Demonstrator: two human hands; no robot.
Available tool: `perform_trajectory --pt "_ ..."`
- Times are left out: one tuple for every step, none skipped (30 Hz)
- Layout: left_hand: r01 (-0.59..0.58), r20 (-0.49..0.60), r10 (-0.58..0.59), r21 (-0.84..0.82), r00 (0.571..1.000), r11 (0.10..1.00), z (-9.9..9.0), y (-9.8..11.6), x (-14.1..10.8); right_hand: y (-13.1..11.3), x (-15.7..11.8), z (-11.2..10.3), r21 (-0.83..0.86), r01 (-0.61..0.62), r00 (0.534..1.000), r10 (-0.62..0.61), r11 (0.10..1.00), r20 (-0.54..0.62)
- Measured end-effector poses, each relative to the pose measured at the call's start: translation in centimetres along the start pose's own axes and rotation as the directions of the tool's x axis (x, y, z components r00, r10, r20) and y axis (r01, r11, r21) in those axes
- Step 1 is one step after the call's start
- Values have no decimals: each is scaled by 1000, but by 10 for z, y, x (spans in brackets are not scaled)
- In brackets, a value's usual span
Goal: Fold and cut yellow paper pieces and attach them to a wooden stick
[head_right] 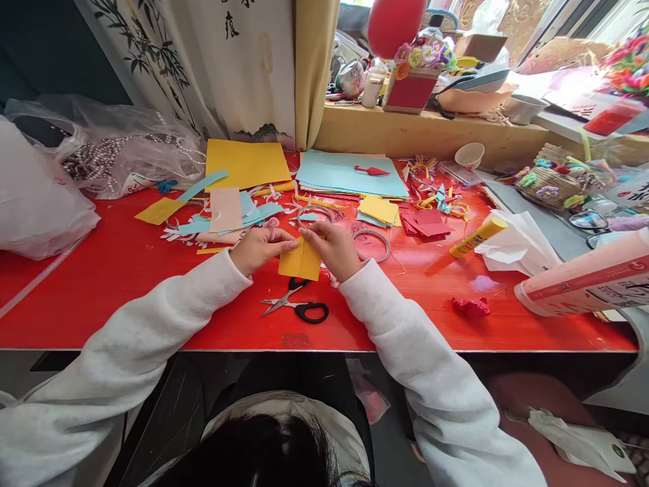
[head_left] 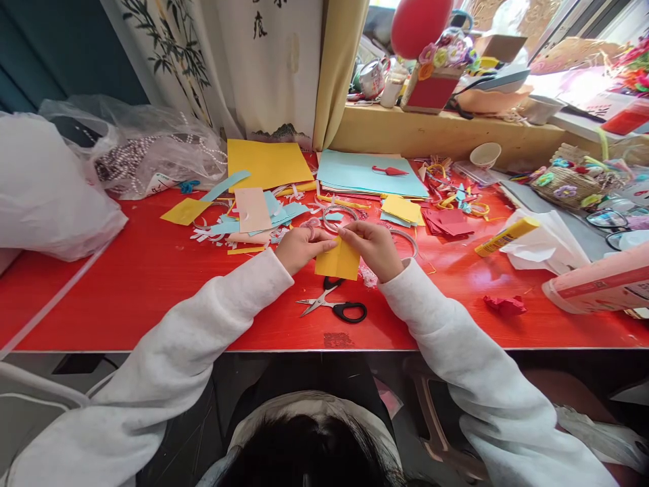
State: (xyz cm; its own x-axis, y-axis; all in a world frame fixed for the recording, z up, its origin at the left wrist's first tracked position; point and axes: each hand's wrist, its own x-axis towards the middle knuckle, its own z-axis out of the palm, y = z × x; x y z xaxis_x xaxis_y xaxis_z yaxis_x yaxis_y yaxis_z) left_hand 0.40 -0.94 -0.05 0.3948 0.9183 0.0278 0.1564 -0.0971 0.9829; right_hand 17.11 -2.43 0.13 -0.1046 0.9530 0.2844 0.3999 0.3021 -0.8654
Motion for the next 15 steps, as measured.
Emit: perform_trajectory --pt "-4 0 4 2 1000 1000 0 0 0 0 0 0 0 2 1000 -2 1000 -2" --pt "-7 -3 7 6 1000 1000 0 0 0 1 0 0 0 2 1000 -2 1000 -2" --pt "-7 -7 7 12 1000 1000 0 -1 0 1 0 0 -2 1 1000 -1 1000 -3" --pt "-7 -9 7 19 1000 1000 -1 -2 0 2 0 1 -5 -1 1000 1 1000 -3" --pt "-7 -8 7 25 1000 1000 -1 -3 0 2 0 0 -7 -2 1000 2 1000 -4" --pt "-9 -8 9 33 1000 999 -2 -3 0 2 0 0 -4 -3 1000 3 1000 -4" --pt "-14 -8 14 46 1000 999 -2 -4 0 2 0 0 3 -1 1000 1 1000 -3" --pt "-20 -9 21 62 1000 998 -2 -5 0 1 1 0 10 1 1000 -1 1000 0" --pt "-27 -13 28 79 1000 997 -3 -5 0 1 0 0 14 4 1000 -4 1000 4" --pt "-33 -18 34 97 999 995 -3 -5 0 0 0 -1 13 5 1000 -5 1000 9" --pt "-38 -23 41 115 999 993 -3 -5 0 -1 0 -1 7 7 1000 -7 1000 14" --pt "-40 -24 43 127 999 991 -3 -5 1 -1 0 -1 -3 8 1000 -8 1000 18" --pt "-36 -17 39 130 999 991 -2 -4 1 -1 0 -1 -13 10 1000 -10 1000 21" --pt "-29 -4 29 118 1000 993 -2 -4 1 -2 -1 -1 -18 13 1000 -13 1000 23" --pt "-20 15 19 98 1000 995 -1 -4 1 -2 -1 -1 -19 17 1000 -16 1000 25"
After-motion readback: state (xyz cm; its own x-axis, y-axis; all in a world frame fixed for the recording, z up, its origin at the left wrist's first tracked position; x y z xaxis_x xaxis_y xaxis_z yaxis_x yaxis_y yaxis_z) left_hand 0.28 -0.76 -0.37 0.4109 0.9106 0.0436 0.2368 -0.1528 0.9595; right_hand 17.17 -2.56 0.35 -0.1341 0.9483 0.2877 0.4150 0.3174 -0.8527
